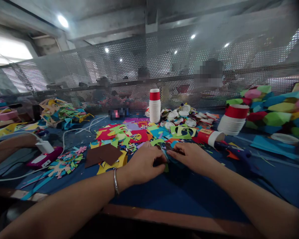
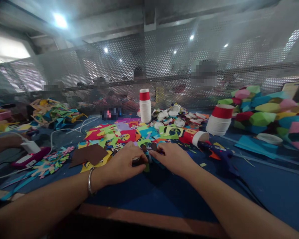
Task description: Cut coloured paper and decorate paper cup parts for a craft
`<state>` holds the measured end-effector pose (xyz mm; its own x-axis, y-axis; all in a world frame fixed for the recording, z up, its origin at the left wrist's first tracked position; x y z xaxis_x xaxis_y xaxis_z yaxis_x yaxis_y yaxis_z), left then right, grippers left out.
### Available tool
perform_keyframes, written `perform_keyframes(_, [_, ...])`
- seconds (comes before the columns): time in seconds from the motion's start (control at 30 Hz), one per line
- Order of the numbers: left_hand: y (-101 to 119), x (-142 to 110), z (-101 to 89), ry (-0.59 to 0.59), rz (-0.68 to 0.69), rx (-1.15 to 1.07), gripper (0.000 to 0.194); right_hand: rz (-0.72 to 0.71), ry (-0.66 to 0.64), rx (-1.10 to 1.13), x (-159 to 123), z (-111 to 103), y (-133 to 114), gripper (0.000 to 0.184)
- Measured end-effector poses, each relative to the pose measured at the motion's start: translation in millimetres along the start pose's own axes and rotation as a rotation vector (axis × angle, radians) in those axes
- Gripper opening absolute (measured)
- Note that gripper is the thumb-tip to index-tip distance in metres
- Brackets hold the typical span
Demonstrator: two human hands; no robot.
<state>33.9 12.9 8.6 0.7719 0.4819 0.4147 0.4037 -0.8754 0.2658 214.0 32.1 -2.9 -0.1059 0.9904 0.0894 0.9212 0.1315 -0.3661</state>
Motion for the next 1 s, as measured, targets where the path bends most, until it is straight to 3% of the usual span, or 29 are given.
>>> perform_keyframes(0.1, [-6.9,-2.0,-11.0,0.054,-0.008,0.012,0.008,0.024,-0.008,-0.029,-0.1,1.3,1.9,0.037])
perform_keyframes(0.23, [-24.1,-8.2,-24.9,0.015,-0.093,0.002,0.017,0.065,0.003,-0.060,-0.8,2.4,6.6,0.035])
perform_keyframes(0.5, [-40.8,-17.4,-27.0,-0.197,-0.205,0.131,0.073,0.121,0.030,-0.097,-4.9,2.4,9.4,0.030])
perform_keyframes(0.57, [-43.9,-16.9,-25.5,-0.217,-0.214,0.143,0.072,0.125,0.032,-0.109,-6.9,1.7,7.5,0.029])
perform_keyframes(0.7, [-47.5,-15.0,-25.6,-0.201,-0.167,0.109,0.050,0.136,0.038,-0.155,-11.7,-1.7,2.9,0.028])
perform_keyframes(1.0, [-51.0,-13.6,-32.0,0.050,-0.156,-0.076,0.041,0.112,0.062,-0.227,-16.3,-6.1,-2.5,0.024])
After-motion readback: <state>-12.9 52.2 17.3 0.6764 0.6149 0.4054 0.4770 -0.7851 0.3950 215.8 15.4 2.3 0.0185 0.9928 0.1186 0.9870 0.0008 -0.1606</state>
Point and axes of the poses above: each hand's wrist, its own x-axis towards the middle knuckle, its own z-axis out of the palm, y = z × x, the point moved 4 cm from there along x, towards the middle knuckle, and after that the axes turned 11 degrees about z, right-handed, at the moved point
